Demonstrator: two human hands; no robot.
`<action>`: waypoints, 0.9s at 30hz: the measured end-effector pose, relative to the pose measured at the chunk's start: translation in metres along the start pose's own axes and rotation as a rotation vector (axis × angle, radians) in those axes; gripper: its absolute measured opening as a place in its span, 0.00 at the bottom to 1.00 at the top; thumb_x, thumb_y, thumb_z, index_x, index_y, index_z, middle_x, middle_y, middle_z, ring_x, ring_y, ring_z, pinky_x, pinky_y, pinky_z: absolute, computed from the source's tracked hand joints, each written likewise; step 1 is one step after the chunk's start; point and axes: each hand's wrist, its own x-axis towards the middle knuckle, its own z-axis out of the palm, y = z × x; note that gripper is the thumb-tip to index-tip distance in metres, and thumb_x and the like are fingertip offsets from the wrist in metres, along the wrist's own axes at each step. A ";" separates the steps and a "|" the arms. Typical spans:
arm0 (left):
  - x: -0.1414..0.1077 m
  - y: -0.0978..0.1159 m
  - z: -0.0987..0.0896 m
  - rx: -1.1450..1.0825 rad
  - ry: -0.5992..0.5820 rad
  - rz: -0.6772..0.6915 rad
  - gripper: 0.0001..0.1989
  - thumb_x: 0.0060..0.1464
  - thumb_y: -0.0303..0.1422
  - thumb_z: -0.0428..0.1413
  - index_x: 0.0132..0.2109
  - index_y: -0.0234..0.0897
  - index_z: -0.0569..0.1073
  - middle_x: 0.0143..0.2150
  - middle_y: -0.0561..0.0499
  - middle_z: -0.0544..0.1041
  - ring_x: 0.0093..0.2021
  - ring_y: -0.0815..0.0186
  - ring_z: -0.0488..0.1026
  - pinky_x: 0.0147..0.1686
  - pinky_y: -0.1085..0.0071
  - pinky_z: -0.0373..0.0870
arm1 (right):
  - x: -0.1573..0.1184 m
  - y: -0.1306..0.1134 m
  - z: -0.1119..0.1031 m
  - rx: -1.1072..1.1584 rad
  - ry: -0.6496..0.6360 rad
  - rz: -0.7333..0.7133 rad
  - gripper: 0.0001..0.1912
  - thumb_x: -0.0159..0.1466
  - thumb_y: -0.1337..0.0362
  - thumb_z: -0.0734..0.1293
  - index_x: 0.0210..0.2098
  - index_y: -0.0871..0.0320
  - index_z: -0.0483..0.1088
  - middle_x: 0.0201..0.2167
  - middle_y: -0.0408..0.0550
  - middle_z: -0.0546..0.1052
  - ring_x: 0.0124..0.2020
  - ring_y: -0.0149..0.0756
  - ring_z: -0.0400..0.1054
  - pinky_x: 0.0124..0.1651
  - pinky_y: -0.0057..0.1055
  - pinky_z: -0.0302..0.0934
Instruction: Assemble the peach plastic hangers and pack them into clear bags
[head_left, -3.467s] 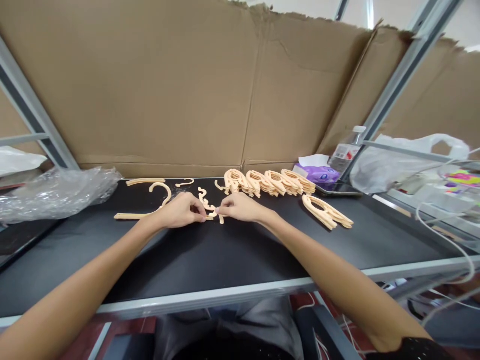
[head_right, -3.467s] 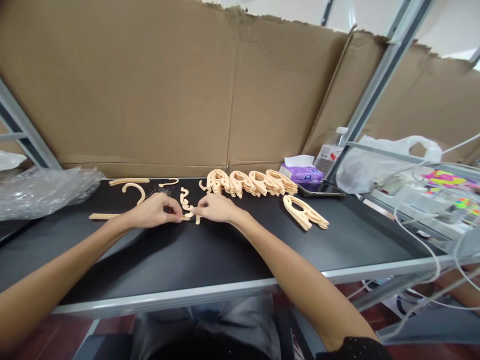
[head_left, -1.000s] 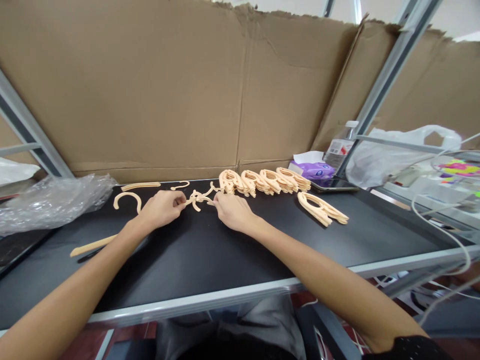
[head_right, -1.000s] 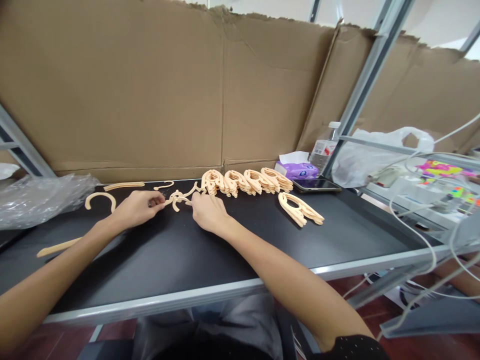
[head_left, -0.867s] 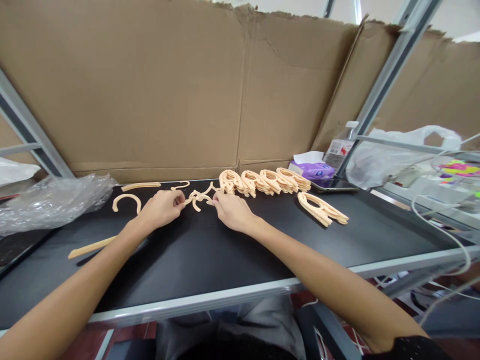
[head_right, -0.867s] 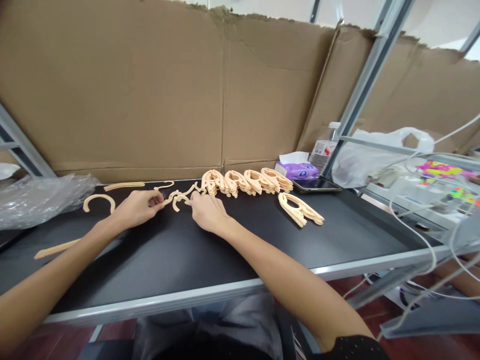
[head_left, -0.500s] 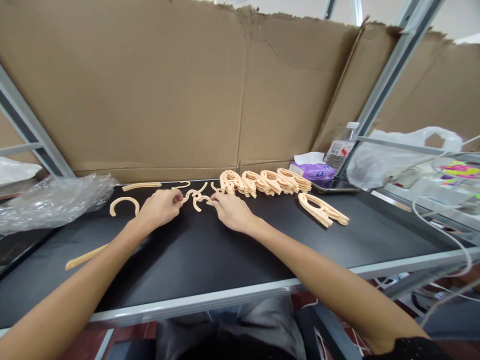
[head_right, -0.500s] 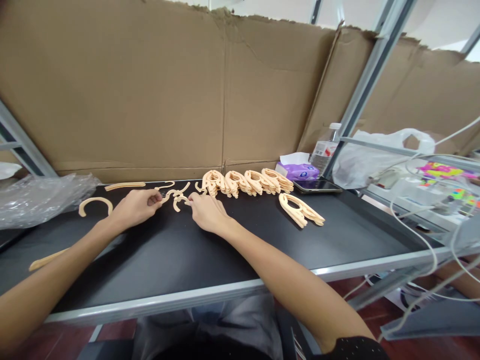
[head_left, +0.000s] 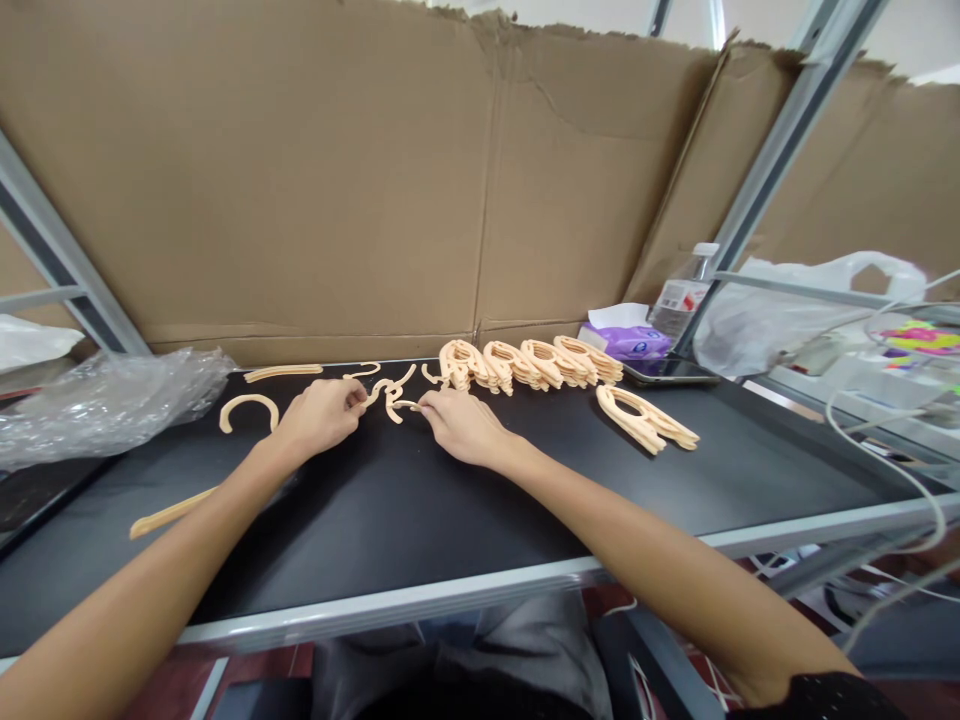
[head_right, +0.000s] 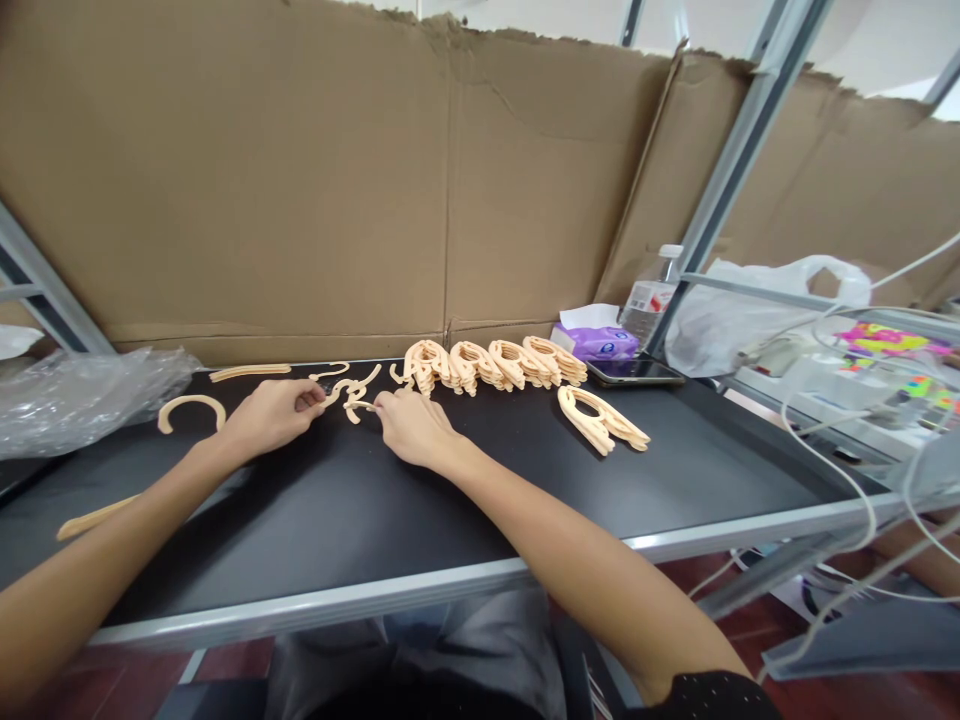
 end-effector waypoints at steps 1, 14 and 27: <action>0.000 0.000 0.000 0.009 -0.004 -0.004 0.08 0.53 0.37 0.55 0.39 0.42 0.77 0.39 0.48 0.82 0.39 0.58 0.78 0.34 0.69 0.69 | 0.000 0.000 0.000 -0.001 0.001 -0.007 0.16 0.72 0.62 0.54 0.50 0.55 0.70 0.47 0.53 0.76 0.49 0.41 0.70 0.46 0.33 0.60; -0.001 0.006 -0.004 0.068 -0.036 -0.035 0.07 0.54 0.35 0.54 0.37 0.42 0.77 0.39 0.48 0.82 0.40 0.56 0.78 0.33 0.68 0.68 | 0.000 0.002 0.003 -0.004 -0.009 -0.060 0.15 0.72 0.64 0.55 0.50 0.57 0.71 0.47 0.54 0.73 0.48 0.40 0.68 0.45 0.33 0.60; -0.001 0.004 -0.004 0.054 -0.023 -0.029 0.07 0.51 0.35 0.54 0.36 0.42 0.77 0.37 0.49 0.82 0.38 0.57 0.77 0.32 0.68 0.67 | 0.000 0.002 0.004 -0.002 -0.014 -0.084 0.15 0.70 0.66 0.57 0.49 0.59 0.73 0.45 0.54 0.73 0.49 0.40 0.66 0.47 0.33 0.59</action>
